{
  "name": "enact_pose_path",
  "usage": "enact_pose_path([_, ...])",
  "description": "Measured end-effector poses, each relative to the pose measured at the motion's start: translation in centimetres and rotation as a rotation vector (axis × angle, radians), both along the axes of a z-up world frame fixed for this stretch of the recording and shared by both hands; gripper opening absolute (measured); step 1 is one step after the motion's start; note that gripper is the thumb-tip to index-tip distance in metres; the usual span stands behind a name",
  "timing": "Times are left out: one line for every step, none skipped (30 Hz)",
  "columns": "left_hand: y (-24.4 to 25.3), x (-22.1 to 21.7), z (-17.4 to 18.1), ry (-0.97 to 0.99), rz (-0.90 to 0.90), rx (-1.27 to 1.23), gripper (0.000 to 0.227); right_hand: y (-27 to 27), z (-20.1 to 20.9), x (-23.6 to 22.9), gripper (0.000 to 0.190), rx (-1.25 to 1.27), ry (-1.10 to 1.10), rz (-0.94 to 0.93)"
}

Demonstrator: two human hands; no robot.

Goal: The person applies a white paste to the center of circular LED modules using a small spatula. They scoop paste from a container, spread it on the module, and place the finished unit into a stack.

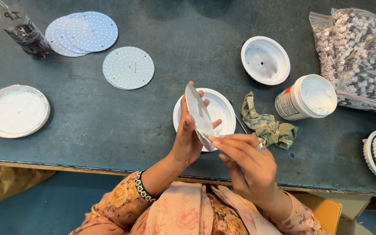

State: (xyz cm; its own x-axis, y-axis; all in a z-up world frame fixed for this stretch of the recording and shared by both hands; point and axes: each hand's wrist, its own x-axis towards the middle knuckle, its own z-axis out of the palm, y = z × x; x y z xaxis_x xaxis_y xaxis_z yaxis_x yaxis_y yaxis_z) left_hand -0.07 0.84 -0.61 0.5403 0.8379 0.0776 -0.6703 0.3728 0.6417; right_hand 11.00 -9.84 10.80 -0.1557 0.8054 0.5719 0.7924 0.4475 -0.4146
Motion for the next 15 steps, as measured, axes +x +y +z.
enact_pose_path([0.1, 0.0, -0.1, 0.000, 0.021, 0.006, 0.130, -0.3, 0.1, 0.0, 0.028, 0.003, -0.023, 0.008])
enact_pose_path([0.2, 0.0, -0.2, -0.001, 0.039, 0.020, 0.128, -0.7, 0.3, 0.0, 0.029, 0.007, -0.045, 0.016])
enact_pose_path([0.5, 0.0, -0.3, -0.002, 0.057, 0.036, 0.127, -1.1, 0.5, -0.1, 0.029, 0.011, -0.068, 0.024])
enact_pose_path([0.6, -0.1, -0.3, -0.003, 0.075, 0.053, 0.126, -1.7, 0.7, 0.0, 0.029, 0.015, -0.063, 0.027])
enact_pose_path([0.8, -0.2, -0.2, -0.038, 0.061, 0.033, 0.125, -2.3, 0.9, 0.1, 0.029, 0.021, -0.060, 0.029])
enact_pose_path([1.1, -0.3, -0.1, -0.073, 0.047, 0.013, 0.124, -2.6, 1.1, 0.3, 0.028, 0.027, -0.056, 0.031])
enact_pose_path([1.2, -0.5, 0.0, -0.108, 0.031, -0.008, 0.122, -2.7, 1.1, 0.6, 0.028, 0.026, -0.032, -0.017])
enact_pose_path([1.4, -0.6, 0.2, -0.199, -0.072, -0.040, 0.120, -2.6, 1.0, 0.9, 0.028, 0.025, -0.007, -0.065])
enact_pose_path([1.4, -0.9, 0.4, -0.289, -0.177, -0.072, 0.117, -2.6, 0.8, 1.2, 0.029, 0.023, 0.019, -0.115])
enact_pose_path([1.4, -1.0, 0.6, -0.378, -0.282, -0.105, 0.115, -2.5, 0.7, 1.5, 0.027, 0.008, 0.058, -0.145])
enact_pose_path([1.2, -1.1, 0.8, -0.425, -0.354, -0.143, 0.113, -2.2, 0.5, 1.9, 0.026, -0.011, 0.098, -0.172])
enact_pose_path([1.0, -1.2, 1.0, -0.471, -0.425, -0.182, 0.111, -2.0, 0.3, 2.1, 0.025, -0.029, 0.139, -0.200])
enact_pose_path([0.7, -1.3, 1.1, -0.518, -0.495, -0.221, 0.109, -1.8, 0.2, 2.3, 0.023, -0.037, 0.145, -0.202])
enact_pose_path([0.6, -1.3, 1.2, -0.511, -0.500, -0.212, 0.109, -1.6, 0.1, 2.3, 0.022, -0.044, 0.151, -0.204])
enact_pose_path([0.5, -1.2, 1.3, -0.504, -0.503, -0.201, 0.109, -1.4, 0.0, 2.3, 0.020, -0.051, 0.157, -0.205])
